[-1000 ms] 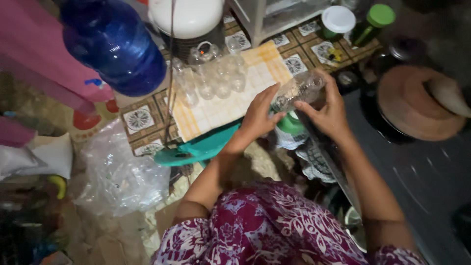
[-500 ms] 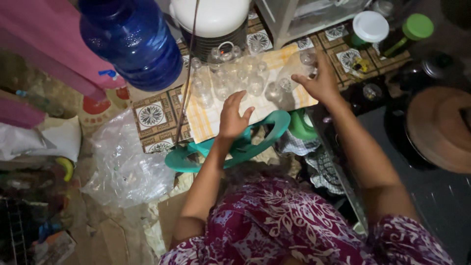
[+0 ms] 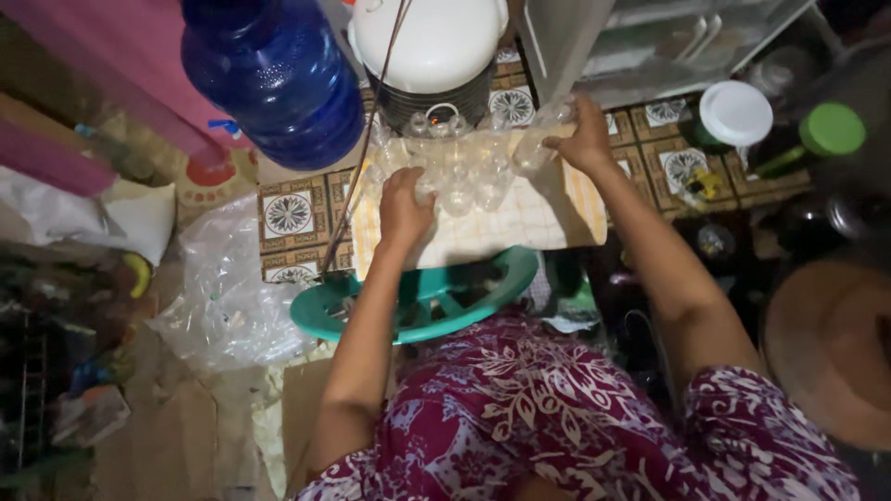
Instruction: The person rinses clear plastic bottles under a running tap in a kitchen sink, then places them on a nearby table. The person repeats this process for several bottles, handling them one at a time.
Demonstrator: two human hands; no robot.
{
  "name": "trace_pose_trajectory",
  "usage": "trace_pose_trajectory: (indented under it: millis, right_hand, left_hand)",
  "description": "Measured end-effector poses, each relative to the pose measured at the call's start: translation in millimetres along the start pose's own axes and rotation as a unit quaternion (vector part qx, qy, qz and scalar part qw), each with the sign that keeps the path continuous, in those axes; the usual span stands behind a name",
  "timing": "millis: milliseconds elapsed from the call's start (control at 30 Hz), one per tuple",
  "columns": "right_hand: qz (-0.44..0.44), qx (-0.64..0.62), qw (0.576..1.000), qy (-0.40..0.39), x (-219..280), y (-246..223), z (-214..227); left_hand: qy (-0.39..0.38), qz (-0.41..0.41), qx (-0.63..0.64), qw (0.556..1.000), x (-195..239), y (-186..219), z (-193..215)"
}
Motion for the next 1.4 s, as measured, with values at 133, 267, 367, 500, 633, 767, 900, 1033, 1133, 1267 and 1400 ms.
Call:
trace_pose_trajectory:
  millis: [133,267,367,500,633,767,900,1033,1133,1267,1400]
  right_hand:
    - [0.018,-0.033,0.999,-0.017,-24,32,-30]
    - [0.005,-0.057,0.997,-0.06,-35,55,-58]
    - [0.008,-0.047,0.996,-0.073,-40,68,-76]
    - [-0.033,-0.053,0.992,-0.112,-39,85,-91]
    - [-0.023,-0.032,0.992,-0.119,-36,97,-104]
    - [0.014,-0.063,0.994,-0.089,-36,94,-108]
    - [0.042,-0.025,0.997,-0.062,-36,63,-83]
    - [0.177,0.011,0.984,-0.005,-11,5,-41]
    - [0.216,-0.033,0.972,-0.086,11,-39,-26]
    - [0.206,-0.024,0.969,-0.135,28,-73,-27]
    - [0.206,0.007,0.966,-0.159,31,-73,-32]
  left_hand:
    - [-0.01,0.003,-0.018,1.0,-11,-8,-21]
    - [-0.026,-0.003,-0.022,0.999,-14,-5,-43]
    - [-0.025,-0.014,-0.053,0.998,-13,3,-52]
    - [-0.016,-0.001,-0.086,0.996,-10,12,-51]
    - [-0.027,-0.001,-0.087,0.996,-12,15,-44]
    - [-0.021,-0.016,-0.082,0.996,-10,14,-39]
    - [-0.012,-0.042,-0.093,0.995,-12,13,-38]
    - [0.014,-0.092,-0.126,0.988,-16,16,-44]
    - [0.017,-0.124,-0.151,0.981,-21,22,-58]
    - [-0.011,-0.105,-0.213,0.971,-31,23,-76]
    - [0.0,-0.103,-0.198,0.975,-32,17,-83]
Point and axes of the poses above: each hand's wrist, its own x-axis away from the middle knuckle, its own z-axis out of the back of the hand, y = z × x, the point moved 1 cm from there along -x, towards the middle knuckle, and after that the axes turned 3 degrees about z, right-handed, at the moved point
